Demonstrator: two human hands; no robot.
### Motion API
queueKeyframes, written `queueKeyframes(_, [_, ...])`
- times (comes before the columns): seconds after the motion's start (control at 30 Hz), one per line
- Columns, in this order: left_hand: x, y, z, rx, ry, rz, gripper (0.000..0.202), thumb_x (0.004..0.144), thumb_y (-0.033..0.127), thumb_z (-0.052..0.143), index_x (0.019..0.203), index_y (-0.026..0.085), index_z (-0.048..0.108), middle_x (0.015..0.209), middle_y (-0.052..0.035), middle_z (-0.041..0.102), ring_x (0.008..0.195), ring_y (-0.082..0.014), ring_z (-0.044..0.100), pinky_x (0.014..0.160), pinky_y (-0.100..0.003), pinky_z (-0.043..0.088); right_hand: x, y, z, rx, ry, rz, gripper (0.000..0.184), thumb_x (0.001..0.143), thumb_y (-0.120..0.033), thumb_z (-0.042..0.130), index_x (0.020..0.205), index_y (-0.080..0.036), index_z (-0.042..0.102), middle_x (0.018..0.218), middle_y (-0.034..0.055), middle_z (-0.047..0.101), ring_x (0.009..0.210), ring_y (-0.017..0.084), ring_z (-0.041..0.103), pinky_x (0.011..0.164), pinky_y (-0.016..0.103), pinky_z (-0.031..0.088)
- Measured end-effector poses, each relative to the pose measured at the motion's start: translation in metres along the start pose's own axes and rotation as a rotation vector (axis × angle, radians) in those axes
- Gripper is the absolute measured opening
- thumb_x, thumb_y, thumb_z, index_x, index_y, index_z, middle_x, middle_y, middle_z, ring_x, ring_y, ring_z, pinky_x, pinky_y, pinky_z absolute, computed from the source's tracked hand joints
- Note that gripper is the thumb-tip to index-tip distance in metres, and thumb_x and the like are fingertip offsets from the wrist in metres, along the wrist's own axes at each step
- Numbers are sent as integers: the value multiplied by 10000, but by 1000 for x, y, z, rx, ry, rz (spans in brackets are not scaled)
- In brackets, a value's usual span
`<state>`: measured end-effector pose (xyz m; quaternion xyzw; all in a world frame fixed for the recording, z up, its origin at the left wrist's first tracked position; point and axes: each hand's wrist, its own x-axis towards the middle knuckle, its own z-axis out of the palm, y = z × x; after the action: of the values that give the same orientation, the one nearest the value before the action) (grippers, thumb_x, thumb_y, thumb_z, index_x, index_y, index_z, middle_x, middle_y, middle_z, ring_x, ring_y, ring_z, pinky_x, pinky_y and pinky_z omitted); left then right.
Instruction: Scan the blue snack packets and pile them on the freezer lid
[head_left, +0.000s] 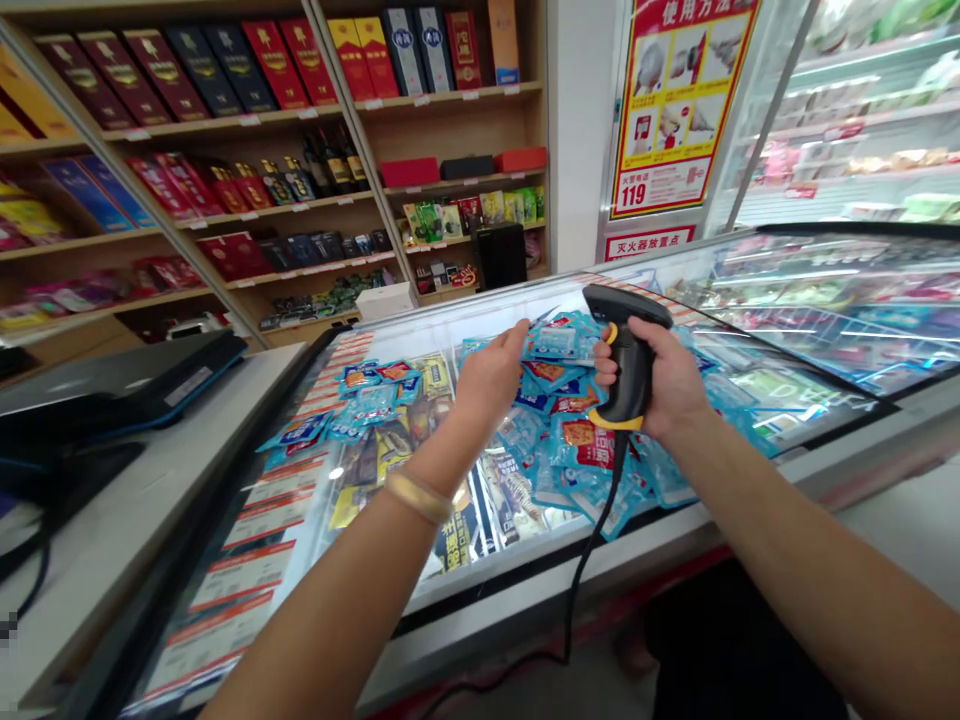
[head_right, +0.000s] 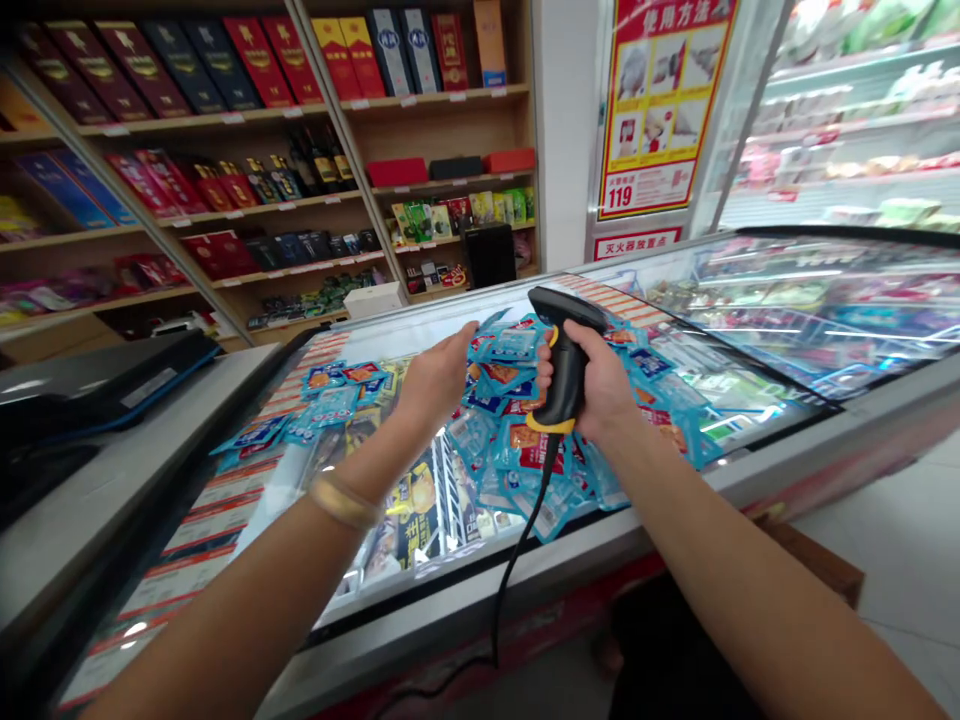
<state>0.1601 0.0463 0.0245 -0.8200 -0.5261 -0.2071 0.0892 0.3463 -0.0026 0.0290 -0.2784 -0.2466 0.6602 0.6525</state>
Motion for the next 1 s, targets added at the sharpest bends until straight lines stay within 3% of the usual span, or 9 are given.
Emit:
queueKeyframes(0.1, [8, 17, 9, 16, -91, 94, 575, 938, 50, 368, 1477, 240, 425, 1453, -138, 543, 1117, -240, 669, 908, -359, 550, -3, -10, -16, 10, 28, -38, 191, 792, -345, 654, 792, -168, 584, 635, 0, 548, 476, 80, 467, 420, 168, 449])
queueKeyframes(0.2, [9, 22, 20, 21, -144, 144, 548, 949, 63, 359, 1468, 223, 438, 1521, -145, 465, 1220, -264, 616, 983, -406, 531, -6, -11, -24, 18, 42, -22, 200, 776, -345, 666, 793, -166, 580, 635, 1, 549, 479, 82, 470, 412, 168, 445])
queueKeyframes(0.33, [6, 13, 29, 0, -79, 183, 598, 918, 13, 346, 1481, 200, 425, 1549, -133, 431, 1406, -257, 438, 1165, -435, 369, -8, -7, -24, 32, 32, 4, 207, 763, -348, 688, 799, -180, 574, 631, -5, 548, 483, 90, 468, 410, 180, 450])
queueKeyframes(0.43, [-1, -5, 27, -47, -14, 128, 581, 908, 17, 349, 1457, 174, 452, 1523, -165, 450, 1384, -261, 457, 1148, -450, 383, -8, 0, -14, 27, 3, 16, 212, 761, -347, 689, 797, -176, 569, 636, -5, 556, 481, 85, 473, 417, 176, 447])
queueKeyframes(0.6, [-22, -68, 11, -71, 88, 7, 484, 939, 136, 356, 1398, 136, 508, 1406, -173, 545, 1302, -260, 524, 1119, -462, 407, -7, 27, 26, -3, -109, 110, 200, 797, -353, 669, 796, -179, 570, 629, -8, 562, 480, 85, 471, 420, 177, 441])
queueKeyframes(0.83, [-43, -179, -7, 79, -24, -358, 549, 951, 379, 398, 1428, 127, 503, 1435, -177, 526, 1376, -295, 448, 1161, -433, 345, 8, 85, 90, -39, -142, 394, 191, 887, -311, 573, 759, -171, 563, 576, 0, 548, 456, 96, 478, 413, 190, 430])
queueKeyframes(0.9, [-40, -199, -8, 100, -104, -444, 601, 953, 456, 394, 1477, 168, 452, 1508, -175, 459, 1425, -324, 388, 1170, -483, 318, 12, 98, 95, -37, -128, 439, 188, 892, -298, 568, 758, -166, 566, 567, -1, 546, 447, 94, 475, 410, 187, 423])
queueKeyframes(1.0, [-32, -222, -5, 131, -233, -537, 683, 922, 628, 373, 1524, 303, 381, 1609, -136, 325, 1478, -425, 259, 1146, -668, 226, 14, 111, 89, -39, -101, 466, 189, 894, -281, 559, 753, -158, 572, 575, 6, 556, 449, 92, 481, 413, 184, 421])
